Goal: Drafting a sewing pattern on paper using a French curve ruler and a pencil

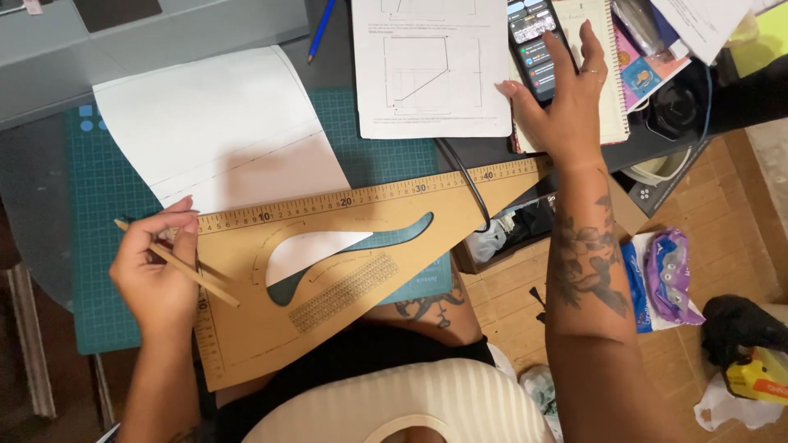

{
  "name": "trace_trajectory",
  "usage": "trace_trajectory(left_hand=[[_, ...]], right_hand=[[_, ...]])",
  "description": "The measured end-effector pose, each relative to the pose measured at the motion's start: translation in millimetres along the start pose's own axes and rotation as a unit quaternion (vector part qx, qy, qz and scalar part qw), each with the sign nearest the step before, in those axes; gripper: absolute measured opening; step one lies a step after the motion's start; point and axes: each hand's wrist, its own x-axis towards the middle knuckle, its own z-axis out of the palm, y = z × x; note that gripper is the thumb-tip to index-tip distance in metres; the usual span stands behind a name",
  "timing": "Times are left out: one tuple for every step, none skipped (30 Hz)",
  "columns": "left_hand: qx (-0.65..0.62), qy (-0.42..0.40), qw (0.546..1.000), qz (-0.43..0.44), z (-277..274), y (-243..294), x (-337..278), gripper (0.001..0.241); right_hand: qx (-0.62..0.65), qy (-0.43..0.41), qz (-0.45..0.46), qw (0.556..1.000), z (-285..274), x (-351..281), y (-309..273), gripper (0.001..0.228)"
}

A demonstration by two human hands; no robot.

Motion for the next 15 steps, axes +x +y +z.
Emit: trace_trajectory(left_hand=[[-0.001,0.000,1.000,0.002,0.1,1.0,0.2,0.005],[-0.001,0.000,1.000,0.002,0.0,1.4,0.5,0.005],[0.004,-0.002,1.000,0.005,-0.2,1.7,0.5,0.006],[0.009,-0.003,1.000,0.009,-0.4,2.1,0.4,0.006],[0.009,-0.004,1.000,0.008,-0.2,3.3,0.4,0.006],[0.009,-0.003,1.000,0.004,0.0,4.7,0.4,0.006],[0.009,-0.003,1.000,0.000,0.4,6.0,0.5,0.006],[0.009,-0.003,1.000,0.000,0.6,4.5,0.5,0.006],[0.005,0.000,1.000,0.001,0.5,2.9,0.2,0.004],[0.001,0.003,1.000,0.002,0.1,1.2,-0.1,0.003],[0.001,0.004,1.000,0.001,-0.4,3.2,-0.3,0.003],[0.002,-0.001,1.000,-0.003,-1.0,5.0,-0.4,0.003],[0.002,-0.006,1.000,-0.007,-0.8,6.7,-0.3,0.004],[0.002,-0.005,1.000,-0.008,-0.8,5.7,-0.2,0.004],[0.005,-0.008,1.000,0.001,-1.6,4.7,-0.4,0.002]], right_hand=[[-0.011,0.010,-0.017,1.000,2.2,1.1,3.6,0.068],[-0.011,0.010,-0.017,1.000,0.9,1.6,1.8,0.068],[-0.009,0.004,-0.014,1.000,-0.3,1.5,0.1,0.067],[-0.007,-0.001,-0.011,1.000,-1.5,1.3,-1.7,0.067],[-0.007,-0.002,-0.010,1.000,-3.3,1.9,-4.8,0.067],[-0.018,-0.016,0.006,1.000,-5.1,2.5,-7.9,0.069],[-0.029,-0.029,0.021,0.999,-7.2,3.7,-11.0,0.073],[-0.030,-0.030,0.021,0.999,-7.2,2.0,-9.8,0.073],[-0.012,-0.022,0.020,0.999,-6.9,0.4,-8.9,0.069],[0.005,-0.015,0.019,1.000,-6.5,-1.1,-8.3,0.070],[0.005,-0.016,0.018,1.000,-13.8,-8.4,-12.7,0.070],[0.033,0.000,0.032,0.999,-21.0,-15.6,-17.4,0.067],[0.060,0.015,0.046,0.997,-28.8,-22.0,-21.8,0.063],[0.060,0.014,0.044,0.997,-37.5,-34.0,-19.6,0.063],[0.039,0.038,-0.027,0.998,-45.1,-46.3,-17.5,0.063]])
